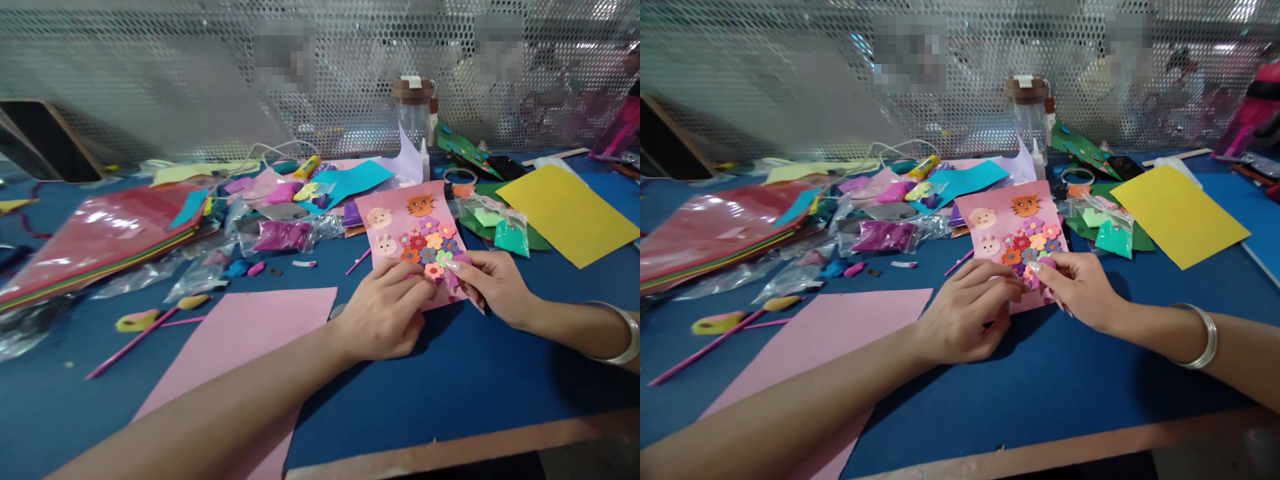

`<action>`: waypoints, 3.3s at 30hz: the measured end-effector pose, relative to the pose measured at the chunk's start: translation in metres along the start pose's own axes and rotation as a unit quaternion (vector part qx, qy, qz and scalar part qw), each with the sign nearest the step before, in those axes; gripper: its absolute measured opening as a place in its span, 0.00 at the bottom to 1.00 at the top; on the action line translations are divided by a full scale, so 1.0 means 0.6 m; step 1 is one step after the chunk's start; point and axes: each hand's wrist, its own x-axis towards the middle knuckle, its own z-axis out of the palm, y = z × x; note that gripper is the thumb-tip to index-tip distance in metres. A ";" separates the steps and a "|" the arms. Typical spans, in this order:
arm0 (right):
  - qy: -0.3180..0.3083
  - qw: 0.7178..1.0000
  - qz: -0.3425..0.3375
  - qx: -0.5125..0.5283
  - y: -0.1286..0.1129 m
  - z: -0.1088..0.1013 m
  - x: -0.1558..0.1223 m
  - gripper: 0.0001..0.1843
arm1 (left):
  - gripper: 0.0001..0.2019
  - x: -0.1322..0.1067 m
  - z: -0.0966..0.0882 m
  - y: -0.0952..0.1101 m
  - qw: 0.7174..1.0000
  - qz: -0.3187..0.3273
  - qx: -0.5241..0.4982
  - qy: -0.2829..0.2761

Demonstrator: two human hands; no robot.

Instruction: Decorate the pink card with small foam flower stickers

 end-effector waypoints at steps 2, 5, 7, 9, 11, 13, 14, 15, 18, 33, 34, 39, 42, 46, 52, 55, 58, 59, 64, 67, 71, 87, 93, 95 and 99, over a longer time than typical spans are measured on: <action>-0.003 1.000 -0.002 0.003 0.000 0.000 0.000 0.20 | 0.12 0.001 -0.001 -0.001 1.000 -0.005 -0.010 -0.009; -0.005 1.000 -0.004 0.007 0.000 0.000 0.001 0.19 | 0.13 0.003 -0.003 -0.002 0.999 -0.011 -0.022 -0.030; -0.006 1.000 -0.005 0.010 0.001 0.000 0.001 0.19 | 0.14 0.003 -0.004 -0.001 0.999 -0.010 -0.025 -0.038; -0.007 1.000 -0.006 0.014 0.001 0.000 0.001 0.19 | 0.14 0.004 -0.005 -0.001 0.999 -0.007 -0.029 -0.038; -0.009 1.000 -0.007 0.016 0.001 0.000 0.001 0.19 | 0.14 0.004 -0.005 0.000 0.999 -0.005 -0.029 -0.036; -0.011 1.000 -0.008 0.016 0.001 0.000 0.001 0.19 | 0.14 0.005 -0.006 0.001 0.999 -0.005 -0.027 -0.036; -0.011 1.000 -0.009 0.016 0.001 0.000 0.001 0.19 | 0.14 0.005 -0.006 0.001 0.999 -0.005 -0.025 -0.037; -0.011 1.000 -0.010 0.016 0.000 0.000 0.001 0.19 | 0.13 0.005 -0.006 0.001 0.999 -0.005 -0.024 -0.040; -0.010 1.000 -0.012 0.013 0.000 0.000 0.001 0.19 | 0.11 0.005 -0.006 0.002 0.999 -0.001 -0.015 -0.044; -0.008 1.000 -0.017 -0.025 0.007 -0.004 0.001 0.20 | 0.12 0.006 -0.004 0.003 1.000 -0.012 0.020 0.017; -0.009 0.999 -0.023 -0.032 0.009 -0.004 0.002 0.20 | 0.12 0.006 -0.004 0.004 0.999 -0.016 0.026 0.029; -0.058 0.992 -0.066 -0.086 0.009 -0.004 0.005 0.18 | 0.13 0.008 -0.002 0.006 0.996 -0.033 0.041 0.076; -0.097 0.975 -0.102 -0.172 0.004 -0.003 0.002 0.18 | 0.13 0.007 -0.001 0.006 0.996 -0.029 0.036 0.077; -0.095 0.955 -0.143 -0.242 -0.002 0.000 -0.003 0.19 | 0.11 0.004 0.000 0.005 0.997 -0.001 0.021 0.076; -0.087 0.958 -0.154 -0.225 -0.003 -0.003 -0.005 0.14 | 0.06 0.004 0.000 -0.002 0.974 -0.162 -0.118 0.103; 0.010 0.930 -0.231 -0.287 0.011 -0.011 0.005 0.08 | 0.06 0.006 0.003 -0.010 0.938 -0.259 -0.178 0.150; 0.000 0.833 -0.375 -0.406 0.028 -0.021 0.019 0.09 | 0.07 0.007 0.006 -0.014 0.921 -0.285 -0.210 0.161; -0.006 0.807 -0.400 -0.434 0.032 -0.024 0.022 0.10 | 0.07 0.007 0.006 -0.013 0.921 -0.284 -0.216 0.157; -0.045 0.716 -0.448 -0.534 0.032 -0.028 0.021 0.15 | 0.06 0.007 0.004 -0.008 0.924 -0.274 -0.222 0.146; -0.047 0.661 -0.494 -0.563 0.023 -0.025 0.015 0.15 | 0.06 0.007 0.003 -0.007 0.926 -0.273 -0.219 0.144; -0.052 0.610 -0.535 -0.583 0.014 -0.022 0.013 0.15 | 0.06 0.007 0.002 -0.005 0.928 -0.269 -0.216 0.140; -0.113 0.614 -0.511 -0.591 0.008 -0.018 0.015 0.14 | 0.06 0.009 0.001 -0.005 0.933 -0.266 -0.203 0.131; -0.106 0.634 -0.489 -0.589 0.012 -0.019 0.014 0.14 | 0.06 0.008 -0.001 -0.003 0.935 -0.267 -0.196 0.127; -0.085 0.677 -0.462 -0.566 0.019 -0.020 0.014 0.13 | 0.06 0.008 -0.001 -0.003 0.934 -0.267 -0.197 0.129; -0.014 0.770 -0.413 -0.487 0.029 -0.018 0.012 0.10 | 0.07 0.007 0.001 -0.005 0.935 -0.265 -0.199 0.130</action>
